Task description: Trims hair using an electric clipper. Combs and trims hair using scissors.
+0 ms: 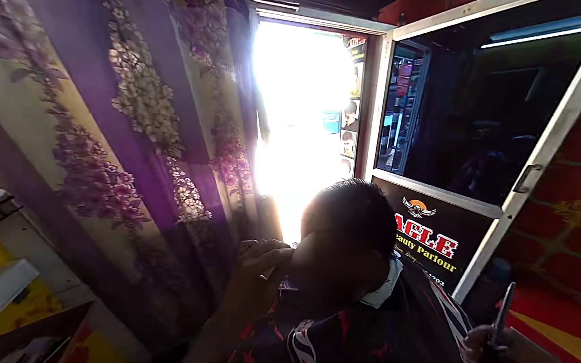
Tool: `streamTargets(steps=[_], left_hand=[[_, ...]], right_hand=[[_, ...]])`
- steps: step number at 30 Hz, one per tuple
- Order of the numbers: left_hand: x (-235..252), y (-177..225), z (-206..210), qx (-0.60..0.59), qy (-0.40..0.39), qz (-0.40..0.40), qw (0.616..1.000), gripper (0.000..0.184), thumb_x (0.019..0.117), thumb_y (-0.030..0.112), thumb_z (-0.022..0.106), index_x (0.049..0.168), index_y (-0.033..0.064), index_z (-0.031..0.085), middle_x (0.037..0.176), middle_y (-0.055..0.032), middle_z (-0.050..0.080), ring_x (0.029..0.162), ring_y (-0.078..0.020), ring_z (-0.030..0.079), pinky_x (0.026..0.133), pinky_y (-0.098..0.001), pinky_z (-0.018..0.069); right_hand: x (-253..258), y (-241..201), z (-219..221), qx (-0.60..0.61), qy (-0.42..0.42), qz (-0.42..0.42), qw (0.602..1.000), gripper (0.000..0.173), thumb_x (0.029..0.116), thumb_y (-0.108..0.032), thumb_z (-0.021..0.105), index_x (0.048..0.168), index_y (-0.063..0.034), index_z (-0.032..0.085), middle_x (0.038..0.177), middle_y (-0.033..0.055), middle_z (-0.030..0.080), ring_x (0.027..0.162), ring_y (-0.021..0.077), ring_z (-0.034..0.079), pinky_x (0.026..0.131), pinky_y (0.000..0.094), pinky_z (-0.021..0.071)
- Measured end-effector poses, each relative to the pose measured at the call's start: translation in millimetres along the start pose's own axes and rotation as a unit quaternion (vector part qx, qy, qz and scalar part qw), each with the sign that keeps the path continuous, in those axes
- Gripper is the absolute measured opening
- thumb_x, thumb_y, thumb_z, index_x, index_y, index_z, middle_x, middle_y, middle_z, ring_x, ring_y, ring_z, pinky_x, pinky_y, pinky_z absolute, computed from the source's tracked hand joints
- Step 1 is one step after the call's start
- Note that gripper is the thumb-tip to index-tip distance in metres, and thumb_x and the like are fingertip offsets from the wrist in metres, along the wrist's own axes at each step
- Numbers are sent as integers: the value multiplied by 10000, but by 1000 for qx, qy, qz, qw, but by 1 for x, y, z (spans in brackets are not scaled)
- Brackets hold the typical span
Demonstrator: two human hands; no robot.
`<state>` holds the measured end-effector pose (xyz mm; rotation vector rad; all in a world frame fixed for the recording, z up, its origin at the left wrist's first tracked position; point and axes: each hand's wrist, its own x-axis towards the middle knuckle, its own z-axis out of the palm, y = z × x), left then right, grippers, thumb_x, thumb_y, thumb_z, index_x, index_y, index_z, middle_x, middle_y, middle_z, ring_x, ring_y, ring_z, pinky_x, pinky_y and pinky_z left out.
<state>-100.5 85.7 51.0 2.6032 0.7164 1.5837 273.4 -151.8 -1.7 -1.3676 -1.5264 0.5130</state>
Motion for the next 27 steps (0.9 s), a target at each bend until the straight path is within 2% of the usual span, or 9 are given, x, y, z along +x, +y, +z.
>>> streamTargets(steps=[4,7,9,12,15,18,21,23,27], left_hand=[[16,-13,-18,5,-47,0,999,236,934,412,672,1101,295,792,1095,147,710,1045,-58,642,931,-402,509],[31,-9,-16,28,-60,18,998,234,926,367,683,1110,274,793,1103,121,713,1039,-72,638,896,-357,515],[42,-7,-14,37,-56,40,997,230,937,355,674,1110,263,795,1103,109,715,1042,-77,640,900,-348,516],[56,-4,-12,52,-43,73,995,239,956,345,645,1115,251,797,1121,93,712,1037,-87,624,892,-345,491],[65,-3,-8,59,-20,93,994,237,965,338,643,1127,263,798,1138,89,715,1032,-83,623,883,-333,487],[71,-1,-4,69,4,103,992,227,965,340,650,1117,260,798,1126,90,715,998,-78,619,881,-326,483],[74,0,-1,73,23,104,992,230,969,333,646,1131,263,795,1119,99,710,996,-73,615,877,-328,481],[73,1,1,74,39,106,991,231,971,333,645,1135,264,793,1118,95,714,1003,-77,619,865,-322,484],[74,4,3,81,66,123,987,216,976,307,641,1125,260,791,1097,83,714,975,-81,611,839,-315,470]], right_hand=[[23,-26,-27,-203,11,-7,979,348,933,-89,700,1255,30,641,1122,198,710,982,322,713,875,516,589],[57,-35,-24,-372,70,-73,923,264,915,-91,665,1173,-49,698,1000,147,723,825,367,715,676,606,577],[84,-34,-15,-441,120,-136,879,298,799,-90,681,1091,-121,727,946,70,712,769,321,702,609,568,557],[115,-42,-10,-496,117,-174,843,390,725,11,792,1086,-125,739,990,65,735,832,311,725,697,562,576],[135,-49,-6,-540,127,-190,810,427,684,145,767,1031,-102,748,929,74,739,774,304,725,665,541,566],[146,-52,-7,-561,108,-197,797,480,633,89,859,1060,-99,746,970,86,742,849,312,735,758,546,582],[151,-54,-2,-572,112,-213,784,463,621,165,802,997,-100,751,871,67,735,755,285,729,705,510,577],[153,-56,1,-582,107,-220,776,461,613,126,836,1003,-106,754,872,60,732,758,274,728,704,496,578],[156,-64,11,-608,88,-212,760,630,530,-147,992,1104,-89,739,1036,99,739,941,310,729,806,518,579]])
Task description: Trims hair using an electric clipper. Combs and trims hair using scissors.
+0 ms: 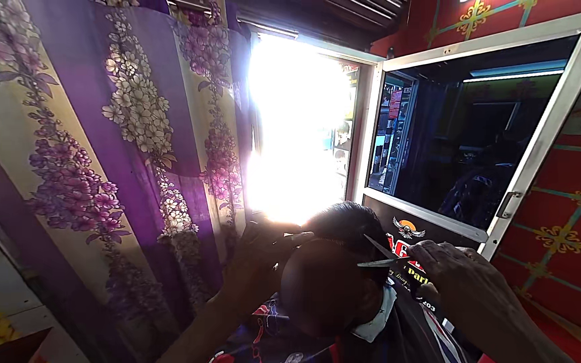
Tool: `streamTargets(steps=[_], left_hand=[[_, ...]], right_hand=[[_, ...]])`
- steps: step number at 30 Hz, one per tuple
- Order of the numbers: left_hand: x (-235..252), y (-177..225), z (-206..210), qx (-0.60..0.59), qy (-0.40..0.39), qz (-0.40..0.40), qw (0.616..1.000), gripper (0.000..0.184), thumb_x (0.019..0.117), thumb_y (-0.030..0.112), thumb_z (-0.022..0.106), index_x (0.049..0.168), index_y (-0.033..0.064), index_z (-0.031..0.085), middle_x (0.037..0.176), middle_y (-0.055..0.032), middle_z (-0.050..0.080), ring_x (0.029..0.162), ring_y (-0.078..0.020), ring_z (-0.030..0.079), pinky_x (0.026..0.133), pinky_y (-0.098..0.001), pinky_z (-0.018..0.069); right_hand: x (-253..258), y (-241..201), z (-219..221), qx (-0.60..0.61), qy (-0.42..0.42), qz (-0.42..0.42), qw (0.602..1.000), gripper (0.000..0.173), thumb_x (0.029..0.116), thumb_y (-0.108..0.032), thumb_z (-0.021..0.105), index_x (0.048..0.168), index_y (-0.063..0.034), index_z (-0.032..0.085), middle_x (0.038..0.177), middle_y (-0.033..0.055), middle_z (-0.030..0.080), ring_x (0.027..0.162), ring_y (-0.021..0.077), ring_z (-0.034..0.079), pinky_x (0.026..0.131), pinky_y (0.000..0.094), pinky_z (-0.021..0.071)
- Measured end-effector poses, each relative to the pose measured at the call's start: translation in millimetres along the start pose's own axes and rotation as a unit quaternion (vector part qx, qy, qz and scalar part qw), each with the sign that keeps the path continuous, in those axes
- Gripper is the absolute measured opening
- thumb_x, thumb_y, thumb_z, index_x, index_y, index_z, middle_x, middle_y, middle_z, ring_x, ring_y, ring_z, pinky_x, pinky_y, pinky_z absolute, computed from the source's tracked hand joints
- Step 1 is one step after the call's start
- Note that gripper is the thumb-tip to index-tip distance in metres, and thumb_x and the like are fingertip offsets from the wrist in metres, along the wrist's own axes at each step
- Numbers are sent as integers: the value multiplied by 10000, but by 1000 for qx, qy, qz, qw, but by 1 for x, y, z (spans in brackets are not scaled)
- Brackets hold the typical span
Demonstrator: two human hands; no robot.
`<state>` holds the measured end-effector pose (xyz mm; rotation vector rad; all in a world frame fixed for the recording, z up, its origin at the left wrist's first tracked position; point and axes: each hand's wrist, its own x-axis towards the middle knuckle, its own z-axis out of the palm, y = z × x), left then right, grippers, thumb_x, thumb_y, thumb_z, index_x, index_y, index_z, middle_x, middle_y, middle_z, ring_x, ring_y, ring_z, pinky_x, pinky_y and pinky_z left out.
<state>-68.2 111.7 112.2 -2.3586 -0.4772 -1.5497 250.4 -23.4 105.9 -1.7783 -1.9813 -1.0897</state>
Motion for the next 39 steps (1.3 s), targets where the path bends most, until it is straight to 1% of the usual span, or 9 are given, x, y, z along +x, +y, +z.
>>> streamTargets(steps=[5,10,16,19,23,27,33,36,39], left_hand=[[-1,-1,0,3,8,10,1000,213,984,307,639,1136,266,783,1099,82,710,990,-88,613,835,-318,464],[-2,-3,-1,-3,10,11,1000,214,982,291,647,1148,269,780,1112,84,710,992,-86,610,839,-321,459],[0,-2,0,-14,7,3,1000,206,982,300,655,1146,279,777,1119,95,709,1010,-73,615,865,-321,469],[-3,-2,2,-38,28,-10,999,198,979,301,662,1135,265,780,1112,98,707,997,-60,609,855,-303,467],[-23,-10,-9,-96,-27,-32,994,183,977,374,662,1100,295,773,1121,134,702,1039,-35,613,899,-287,487],[-39,-29,-5,-113,-138,-66,982,207,950,415,664,1084,315,786,1077,165,706,987,-30,622,875,-318,503],[-27,-24,11,-145,-73,-102,981,193,935,348,698,1086,262,782,1091,132,708,1039,-31,646,914,-298,540],[-23,-23,18,-154,-29,-102,982,184,918,299,716,1072,233,790,1089,102,714,1043,-44,649,905,-273,542],[-25,-22,22,-143,-2,-100,985,178,928,304,711,1076,241,787,1092,106,711,1045,-42,648,910,-277,547]], right_hand=[[10,-11,-3,-22,4,-10,1000,598,560,-80,969,1105,-62,724,985,112,721,877,321,714,752,487,576],[13,-15,-11,-10,23,-11,1000,408,617,67,878,971,-95,758,843,58,735,710,269,710,664,453,572],[17,-20,-12,-43,17,7,999,566,581,0,938,1111,-55,745,969,108,735,862,311,726,728,469,585],[17,-17,-10,-26,50,9,998,436,635,103,848,1016,-88,756,858,74,732,744,272,715,660,444,559],[12,6,-14,35,91,36,995,342,740,81,735,1035,-93,736,924,92,732,789,317,728,644,513,574],[16,22,-24,6,86,33,996,385,735,103,768,1073,-78,727,997,118,732,855,355,728,736,553,573],[31,11,-44,-43,19,-11,999,457,670,89,848,1076,-92,740,994,105,740,867,337,728,773,544,573],[34,-3,-51,-73,31,-25,997,390,663,167,787,968,-73,750,826,96,723,680,305,706,633,492,555],[32,-13,-54,-93,2,-40,995,458,597,62,896,1015,-53,750,885,127,727,773,331,722,692,504,576]])
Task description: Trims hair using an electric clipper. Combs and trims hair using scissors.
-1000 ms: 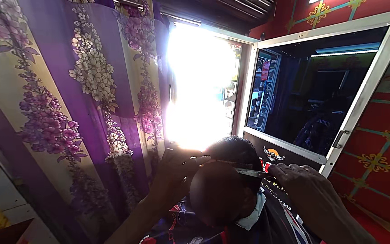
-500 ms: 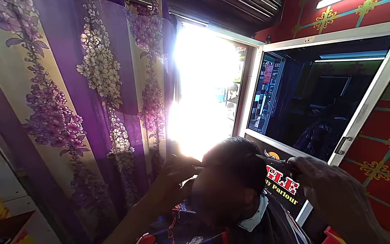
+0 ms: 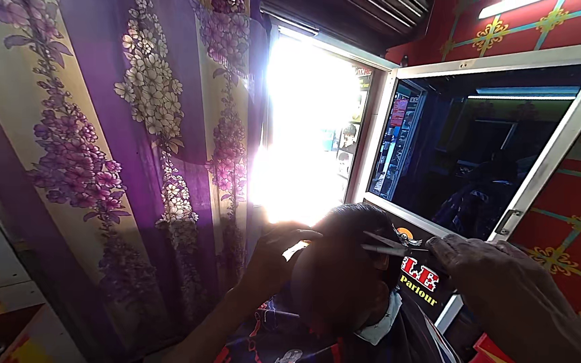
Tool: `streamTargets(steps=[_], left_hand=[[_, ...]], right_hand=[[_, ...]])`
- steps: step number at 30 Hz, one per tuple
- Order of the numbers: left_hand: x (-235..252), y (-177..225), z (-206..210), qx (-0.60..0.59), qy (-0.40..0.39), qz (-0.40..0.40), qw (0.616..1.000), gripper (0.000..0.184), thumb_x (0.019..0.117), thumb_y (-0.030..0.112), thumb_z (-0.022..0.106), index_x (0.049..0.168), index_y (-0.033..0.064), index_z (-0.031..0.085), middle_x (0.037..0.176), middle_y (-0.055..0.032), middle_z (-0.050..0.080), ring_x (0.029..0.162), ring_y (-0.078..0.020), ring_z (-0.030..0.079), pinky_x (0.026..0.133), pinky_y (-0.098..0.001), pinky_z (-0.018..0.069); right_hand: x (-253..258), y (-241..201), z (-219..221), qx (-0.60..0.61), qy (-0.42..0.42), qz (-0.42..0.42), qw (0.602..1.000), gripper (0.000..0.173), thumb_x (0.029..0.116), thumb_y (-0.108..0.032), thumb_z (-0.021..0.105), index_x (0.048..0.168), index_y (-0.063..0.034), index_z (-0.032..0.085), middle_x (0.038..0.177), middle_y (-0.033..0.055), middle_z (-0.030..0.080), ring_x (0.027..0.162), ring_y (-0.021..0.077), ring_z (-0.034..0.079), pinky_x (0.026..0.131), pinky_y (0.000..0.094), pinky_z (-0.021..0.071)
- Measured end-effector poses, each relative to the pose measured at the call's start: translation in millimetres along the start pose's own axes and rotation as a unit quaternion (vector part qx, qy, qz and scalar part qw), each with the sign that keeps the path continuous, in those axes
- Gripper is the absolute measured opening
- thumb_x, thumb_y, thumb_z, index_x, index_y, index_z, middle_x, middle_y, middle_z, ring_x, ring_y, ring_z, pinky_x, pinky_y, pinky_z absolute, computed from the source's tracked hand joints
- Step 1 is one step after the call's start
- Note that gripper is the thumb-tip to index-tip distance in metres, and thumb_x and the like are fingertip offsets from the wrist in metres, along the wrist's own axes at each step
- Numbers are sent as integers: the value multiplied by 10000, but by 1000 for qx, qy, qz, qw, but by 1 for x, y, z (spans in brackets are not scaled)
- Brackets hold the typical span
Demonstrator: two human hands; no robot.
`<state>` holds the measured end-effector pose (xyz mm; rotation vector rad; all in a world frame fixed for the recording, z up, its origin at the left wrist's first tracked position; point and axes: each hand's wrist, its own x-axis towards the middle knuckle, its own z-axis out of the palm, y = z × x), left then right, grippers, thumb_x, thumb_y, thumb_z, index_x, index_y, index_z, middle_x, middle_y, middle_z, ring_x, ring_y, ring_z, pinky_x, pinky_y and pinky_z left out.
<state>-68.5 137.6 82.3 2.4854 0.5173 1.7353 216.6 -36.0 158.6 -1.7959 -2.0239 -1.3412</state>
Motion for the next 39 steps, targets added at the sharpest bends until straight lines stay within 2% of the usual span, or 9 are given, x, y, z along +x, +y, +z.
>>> streamTargets(steps=[2,4,9,12,17,20,28,33,39], left_hand=[[-2,-1,3,11,18,6,1000,175,926,305,708,1072,249,785,1097,112,715,1044,-43,637,902,-306,503],[-3,-1,4,16,26,12,999,172,927,311,707,1071,254,783,1101,118,715,1055,-45,637,923,-321,503],[-6,-1,4,26,38,13,999,173,925,315,708,1064,252,790,1108,117,716,1043,-43,630,903,-313,494],[-6,-1,2,21,36,13,999,177,930,320,709,1074,254,787,1114,118,713,1041,-44,626,886,-310,489],[-3,1,0,21,32,17,999,174,934,317,701,1076,259,784,1106,118,713,1050,-49,630,897,-315,496],[-3,3,-1,0,36,4,999,187,919,325,716,1080,263,788,1131,126,716,1071,-54,634,907,-311,504],[20,6,-33,87,-145,83,982,258,965,456,616,1095,312,785,1089,154,704,1001,-24,626,878,-305,500],[50,25,-12,124,-148,121,974,252,976,373,599,1120,273,780,1115,103,712,968,-66,631,837,-330,485],[72,32,2,158,-124,142,969,240,984,347,610,1144,270,771,1110,83,704,947,-94,618,789,-352,452]], right_hand=[[-1,-6,0,-13,-28,-9,999,610,530,-51,978,1094,-36,745,997,167,729,907,368,724,772,524,583],[-1,-13,0,-21,-32,-13,999,576,559,-19,948,1099,-18,747,1003,186,730,919,380,722,773,518,579],[7,-28,-3,-35,-11,-15,999,359,697,104,807,1023,-40,760,870,133,730,770,320,718,666,446,561],[5,-29,-8,-30,-4,-16,999,305,707,107,791,966,-53,768,781,103,722,672,291,698,612,425,540],[4,-29,-1,-41,4,4,999,327,706,108,791,998,-35,756,872,139,727,767,323,715,641,441,550],[2,-24,2,-19,18,9,1000,347,667,97,823,972,-54,754,799,110,710,683,298,697,594,432,538],[-14,40,20,60,81,102,990,401,741,128,771,1095,-58,732,1011,121,737,877,349,730,735,524,578],[-16,49,37,125,48,66,989,454,686,67,854,1090,-99,732,988,78,729,865,317,719,769,550,570],[-19,47,49,153,19,46,987,444,635,87,853,997,-150,751,875,12,736,749,249,721,691,505,579]])
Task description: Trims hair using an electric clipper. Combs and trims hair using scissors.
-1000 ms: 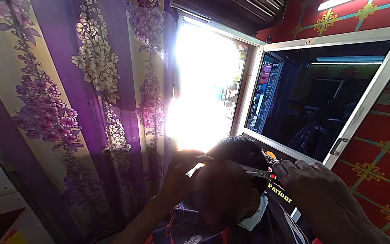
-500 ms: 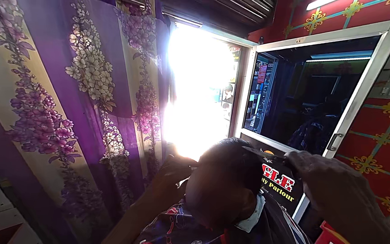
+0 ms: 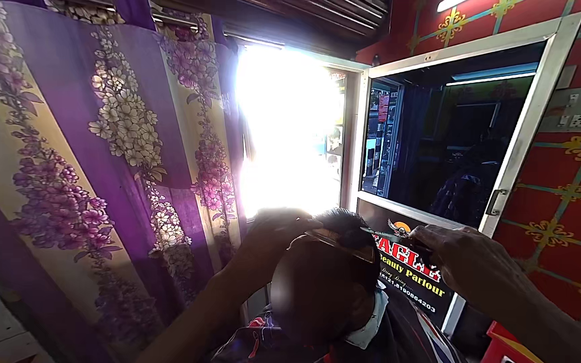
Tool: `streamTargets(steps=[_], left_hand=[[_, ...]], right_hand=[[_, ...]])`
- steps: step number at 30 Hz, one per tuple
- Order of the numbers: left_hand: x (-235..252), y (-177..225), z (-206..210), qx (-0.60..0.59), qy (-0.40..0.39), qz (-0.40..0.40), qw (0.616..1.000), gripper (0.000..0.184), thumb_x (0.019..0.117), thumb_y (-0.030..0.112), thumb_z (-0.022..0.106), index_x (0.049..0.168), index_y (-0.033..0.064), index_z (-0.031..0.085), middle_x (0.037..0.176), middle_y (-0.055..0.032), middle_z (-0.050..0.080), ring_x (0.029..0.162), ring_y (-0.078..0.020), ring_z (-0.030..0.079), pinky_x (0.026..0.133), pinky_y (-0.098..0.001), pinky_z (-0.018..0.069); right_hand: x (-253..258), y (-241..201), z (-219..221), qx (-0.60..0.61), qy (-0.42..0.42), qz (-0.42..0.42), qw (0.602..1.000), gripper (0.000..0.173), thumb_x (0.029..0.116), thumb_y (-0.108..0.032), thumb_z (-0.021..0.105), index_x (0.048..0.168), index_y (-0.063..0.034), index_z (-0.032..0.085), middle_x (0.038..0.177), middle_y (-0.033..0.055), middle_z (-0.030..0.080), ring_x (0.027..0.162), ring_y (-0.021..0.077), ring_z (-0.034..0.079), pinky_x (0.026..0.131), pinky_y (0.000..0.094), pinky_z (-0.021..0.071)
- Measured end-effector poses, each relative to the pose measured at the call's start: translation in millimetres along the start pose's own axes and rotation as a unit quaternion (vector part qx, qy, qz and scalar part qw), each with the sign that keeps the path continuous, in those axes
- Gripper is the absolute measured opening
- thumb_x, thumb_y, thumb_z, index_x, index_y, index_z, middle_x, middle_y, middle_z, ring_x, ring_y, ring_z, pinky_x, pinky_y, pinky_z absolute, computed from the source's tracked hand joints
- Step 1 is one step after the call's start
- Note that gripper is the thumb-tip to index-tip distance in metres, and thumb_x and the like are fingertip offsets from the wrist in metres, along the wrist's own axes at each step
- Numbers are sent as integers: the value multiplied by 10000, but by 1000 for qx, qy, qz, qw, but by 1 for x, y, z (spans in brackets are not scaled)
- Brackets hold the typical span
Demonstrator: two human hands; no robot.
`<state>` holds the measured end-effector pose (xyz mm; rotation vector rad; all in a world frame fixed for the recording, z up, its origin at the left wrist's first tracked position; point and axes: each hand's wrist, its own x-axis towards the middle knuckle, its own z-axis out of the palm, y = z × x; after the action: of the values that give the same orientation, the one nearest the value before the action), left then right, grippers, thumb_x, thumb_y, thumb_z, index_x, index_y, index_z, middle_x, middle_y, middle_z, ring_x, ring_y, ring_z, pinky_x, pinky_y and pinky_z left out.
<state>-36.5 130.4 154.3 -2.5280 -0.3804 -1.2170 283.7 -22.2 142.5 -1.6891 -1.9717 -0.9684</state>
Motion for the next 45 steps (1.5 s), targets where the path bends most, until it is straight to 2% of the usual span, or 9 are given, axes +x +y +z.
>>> streamTargets(steps=[4,6,11,16,22,27,32,37,45], left_hand=[[6,2,2,4,20,-1,1000,236,986,333,620,1150,254,770,1106,70,706,927,-101,605,784,-345,436],[7,3,2,13,25,3,1000,248,979,313,614,1153,245,777,1100,61,703,917,-111,597,786,-346,433],[7,5,-2,13,26,5,1000,253,982,320,609,1154,248,780,1090,65,694,902,-106,580,782,-348,421],[6,4,-4,3,25,1,1000,237,976,312,638,1161,255,775,1102,68,703,919,-97,594,777,-343,416],[6,5,-5,-2,19,0,1000,242,972,288,643,1174,252,773,1114,68,706,923,-97,595,783,-348,417],[-3,8,-18,-46,73,-38,996,224,960,304,670,1138,219,776,1135,70,718,1032,-85,638,883,-349,490],[-19,-19,-50,-7,-91,63,994,244,978,379,586,1100,291,777,1094,135,704,984,-56,625,855,-313,500],[6,-9,-32,10,-83,75,994,268,991,362,584,1162,267,766,1102,83,714,974,-100,636,836,-338,495],[48,-2,-16,50,-81,92,991,255,1015,365,575,1147,241,755,1077,54,701,911,-133,603,761,-355,428]], right_hand=[[0,1,4,25,-62,-11,998,585,568,-234,991,1091,-155,742,970,26,736,872,258,723,732,511,583],[1,-1,6,25,-80,-18,996,626,555,-280,1000,1104,-141,732,989,42,735,898,277,721,751,521,587],[14,-16,3,5,-93,-28,995,570,607,-226,977,1107,-123,722,958,51,717,880,283,709,745,493,582],[19,-21,1,-20,-53,-34,998,362,669,28,891,932,-157,724,780,3,703,707,222,695,700,441,563],[16,-23,4,-21,-56,-21,998,459,616,-56,948,1018,-129,740,870,35,720,788,260,712,714,475,575],[8,-10,12,33,33,39,998,402,683,82,845,1005,-130,730,838,38,717,716,272,706,671,518,570],[-16,23,23,52,71,93,992,411,710,94,802,1048,-125,722,883,53,728,769,305,718,712,564,573],[-15,24,33,68,46,67,994,467,683,66,834,1098,-118,726,961,44,740,843,289,728,810,578,565],[-10,16,39,117,-44,58,990,393,693,34,861,1016,-160,746,876,23,734,756,270,717,693,537,593]])
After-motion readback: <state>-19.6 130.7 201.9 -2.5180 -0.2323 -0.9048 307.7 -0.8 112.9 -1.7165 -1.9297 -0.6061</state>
